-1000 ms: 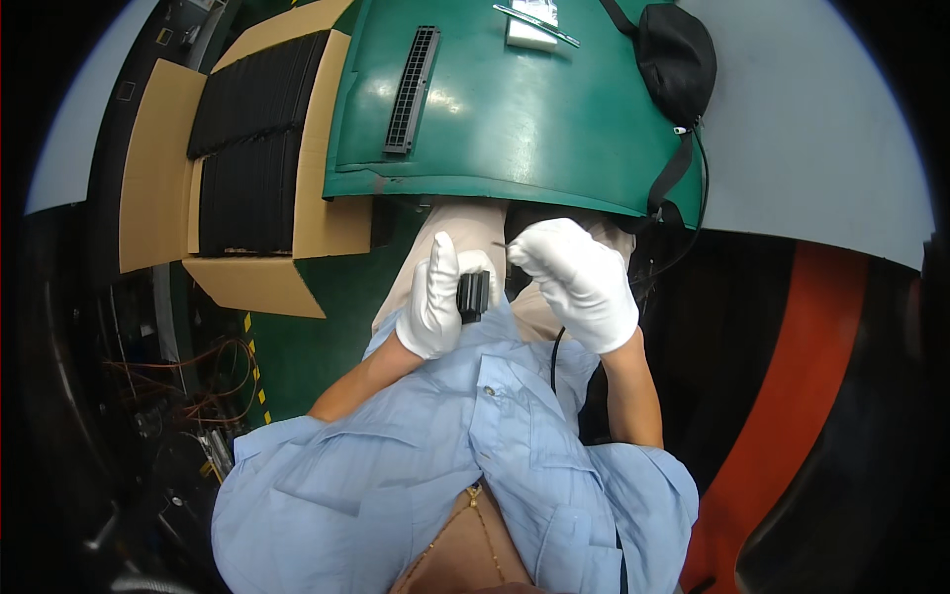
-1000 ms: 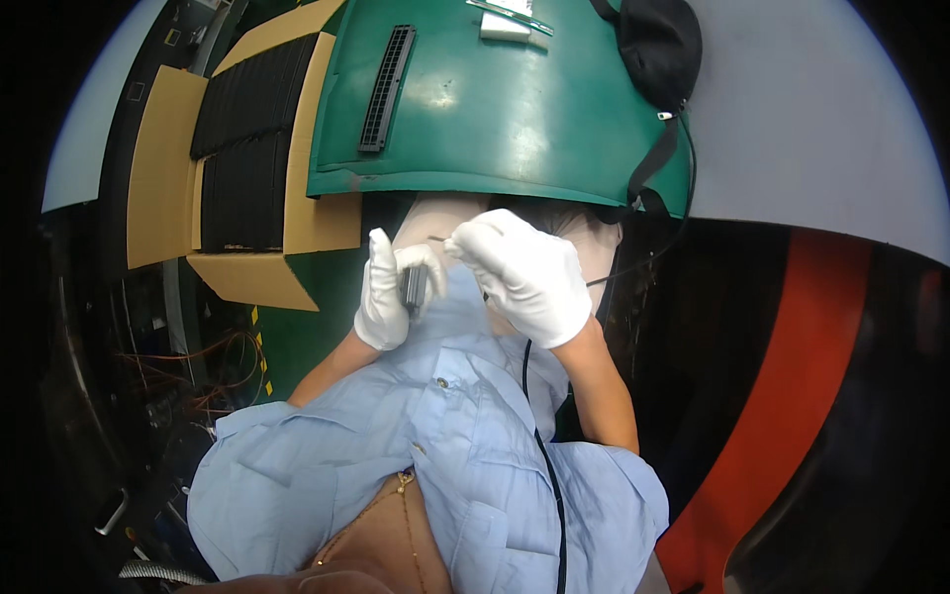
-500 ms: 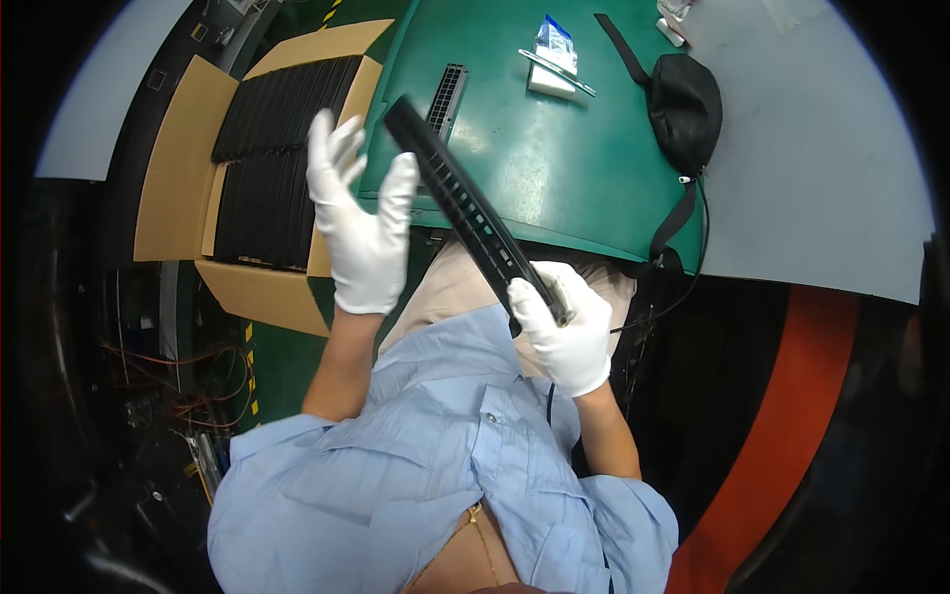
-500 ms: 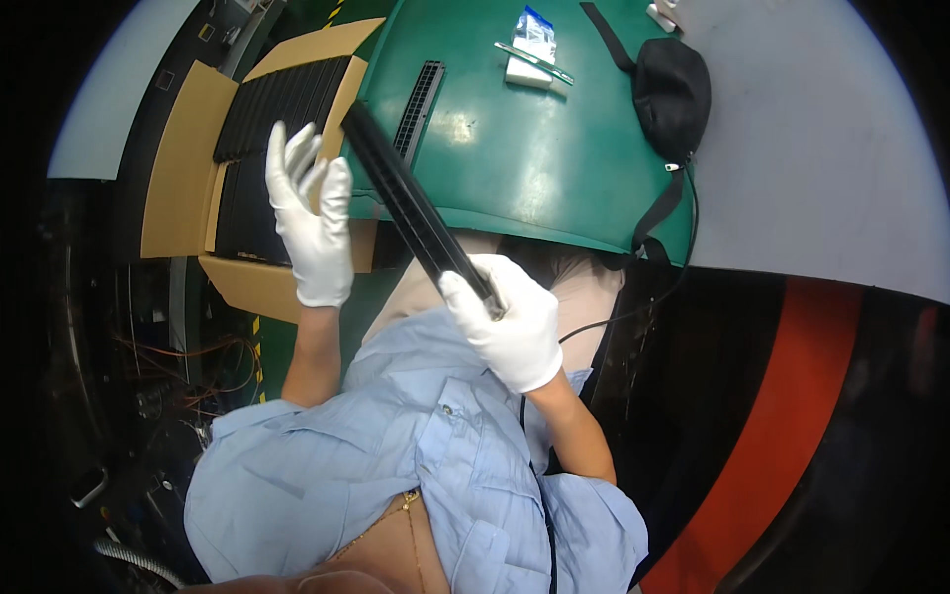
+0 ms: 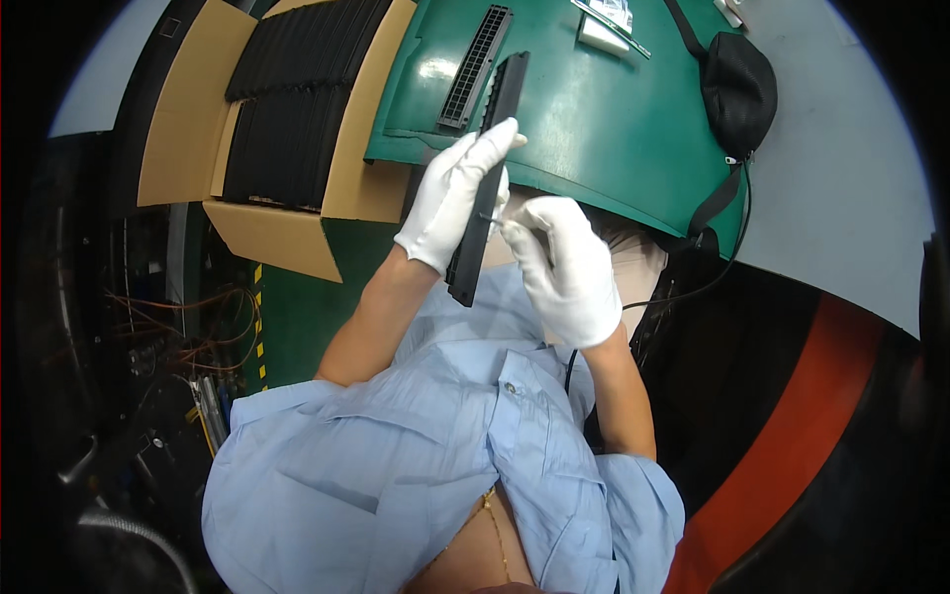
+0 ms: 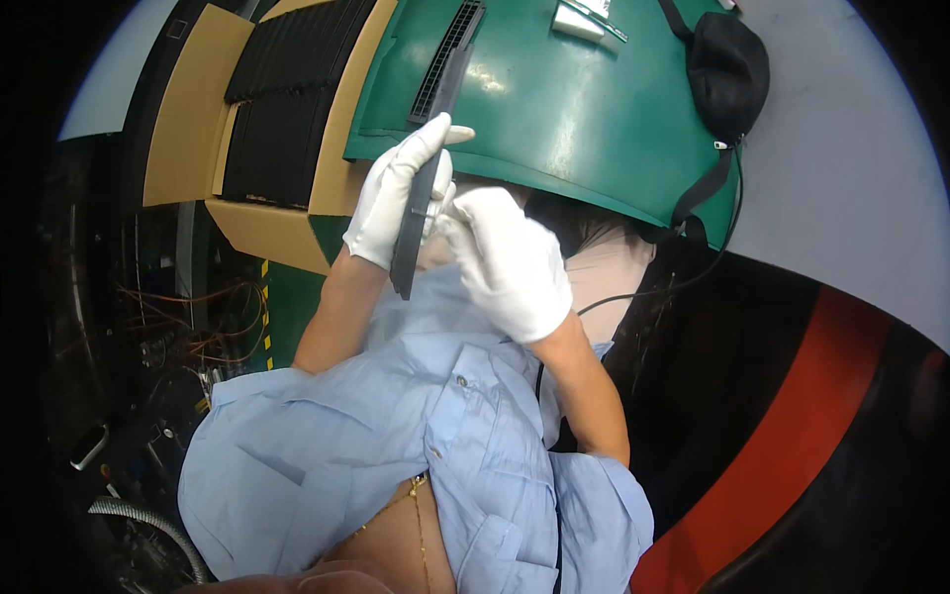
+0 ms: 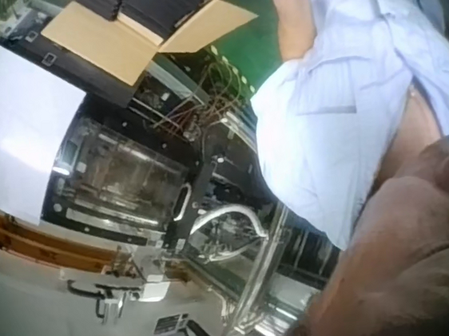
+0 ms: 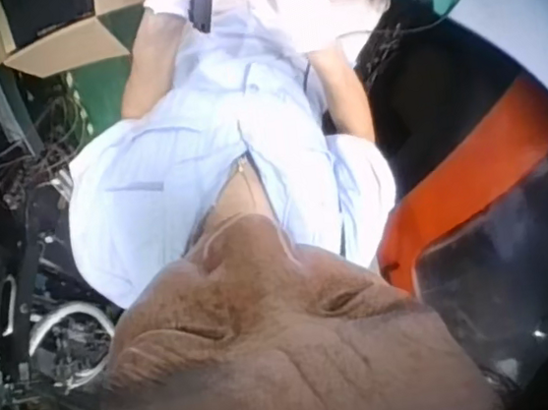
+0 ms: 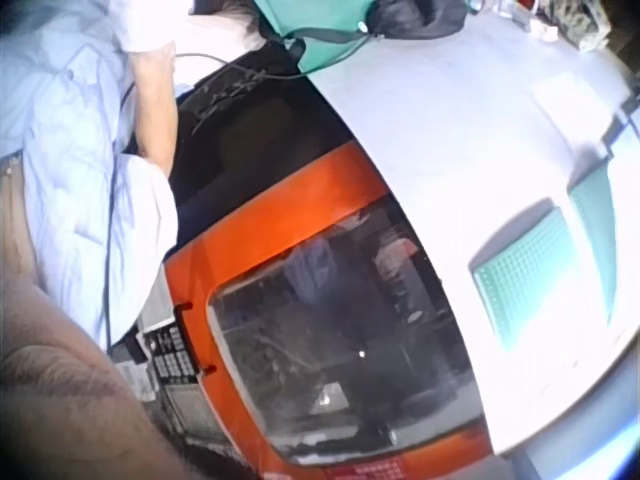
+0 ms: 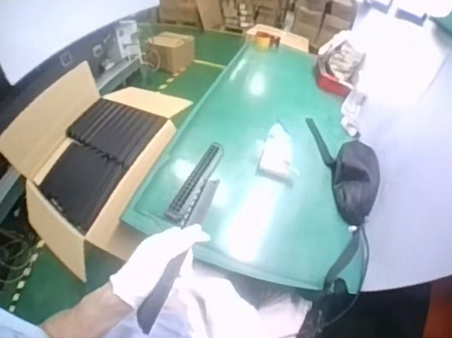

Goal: The person takes black plastic components from a cardboard box and inserts them into a machine. They then use a small tool to scrape or clean the surface of the components before placing them back into the box.

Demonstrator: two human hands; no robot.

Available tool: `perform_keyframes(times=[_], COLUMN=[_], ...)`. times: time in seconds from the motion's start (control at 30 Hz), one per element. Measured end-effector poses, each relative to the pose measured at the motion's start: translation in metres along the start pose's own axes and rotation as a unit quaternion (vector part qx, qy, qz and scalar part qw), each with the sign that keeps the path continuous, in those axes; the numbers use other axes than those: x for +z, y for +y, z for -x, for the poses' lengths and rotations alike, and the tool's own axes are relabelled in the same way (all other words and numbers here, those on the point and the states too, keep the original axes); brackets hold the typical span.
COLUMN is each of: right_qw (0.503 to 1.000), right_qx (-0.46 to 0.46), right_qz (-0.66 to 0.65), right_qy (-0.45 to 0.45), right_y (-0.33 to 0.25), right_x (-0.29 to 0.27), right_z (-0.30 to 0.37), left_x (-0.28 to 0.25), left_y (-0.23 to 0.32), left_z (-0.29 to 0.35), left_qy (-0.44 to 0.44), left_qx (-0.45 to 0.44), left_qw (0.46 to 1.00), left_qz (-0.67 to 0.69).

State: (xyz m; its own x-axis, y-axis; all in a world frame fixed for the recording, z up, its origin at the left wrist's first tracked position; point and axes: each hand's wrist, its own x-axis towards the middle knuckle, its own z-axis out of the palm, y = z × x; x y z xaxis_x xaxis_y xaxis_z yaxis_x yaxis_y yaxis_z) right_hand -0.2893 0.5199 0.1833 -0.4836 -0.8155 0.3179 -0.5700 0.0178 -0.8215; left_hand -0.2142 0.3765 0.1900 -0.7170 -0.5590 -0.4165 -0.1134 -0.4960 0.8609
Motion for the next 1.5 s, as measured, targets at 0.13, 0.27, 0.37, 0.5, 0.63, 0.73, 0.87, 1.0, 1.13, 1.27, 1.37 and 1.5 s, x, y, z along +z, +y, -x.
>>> perform_keyframes(times=[0.13, 0.27, 0.37, 0.5, 0.63, 0.73, 0.87, 1.0, 1.13, 1.27, 1.37, 1.5], right_qw=[0.990, 0.963, 0.948, 0.957, 0.969, 0.977, 0.979, 0.981, 0.979, 0.973, 0.961, 0.954], right_qx=[-0.111, -0.173, -0.196, -0.186, -0.167, -0.176, -0.167, -0.146, -0.146, -0.162, -0.185, -0.179], right_qz=[0.068, 0.174, 0.199, 0.142, 0.113, 0.098, 0.113, 0.130, 0.139, 0.149, 0.158, 0.179], right_qy=[-0.051, -0.113, -0.155, -0.172, -0.141, -0.068, -0.024, -0.007, 0.025, 0.072, 0.130, 0.159], right_y=[0.008, 0.001, -0.009, -0.015, -0.014, -0.008, 0.003, 0.006, 0.014, 0.021, 0.031, 0.031], right_x=[-0.004, -0.003, -0.007, -0.003, -0.005, -0.004, -0.005, -0.018, -0.027, -0.034, -0.034, -0.039], right_z=[-0.007, 0.004, 0.014, 0.030, 0.037, 0.023, 0.015, 0.003, -0.004, -0.015, -0.023, -0.036], left_x=[0.002, -0.001, -0.001, -0.002, -0.001, 0.002, 0.001, 0.001, 0.005, 0.006, 0.005, -0.002], left_y=[0.002, -0.002, 0.001, -0.001, 0.002, -0.007, -0.016, -0.021, -0.015, -0.012, -0.012, -0.021], left_z=[0.003, -0.002, -0.002, -0.009, -0.007, 0.002, 0.011, 0.035, 0.051, 0.058, 0.059, 0.056], left_qy=[-0.004, -0.002, 0.011, 0.010, -0.006, -0.039, -0.064, -0.070, -0.096, -0.096, -0.103, -0.096], left_qx=[-0.037, -0.045, -0.051, -0.044, -0.048, -0.057, -0.069, -0.085, -0.098, -0.112, -0.100, -0.085], left_qw=[0.999, 0.998, 0.998, 0.997, 0.995, 0.988, 0.986, 0.990, 0.988, 0.987, 0.989, 0.992], left_qz=[0.003, 0.041, 0.044, 0.059, 0.087, 0.141, 0.136, 0.092, 0.074, 0.061, 0.025, -0.012])
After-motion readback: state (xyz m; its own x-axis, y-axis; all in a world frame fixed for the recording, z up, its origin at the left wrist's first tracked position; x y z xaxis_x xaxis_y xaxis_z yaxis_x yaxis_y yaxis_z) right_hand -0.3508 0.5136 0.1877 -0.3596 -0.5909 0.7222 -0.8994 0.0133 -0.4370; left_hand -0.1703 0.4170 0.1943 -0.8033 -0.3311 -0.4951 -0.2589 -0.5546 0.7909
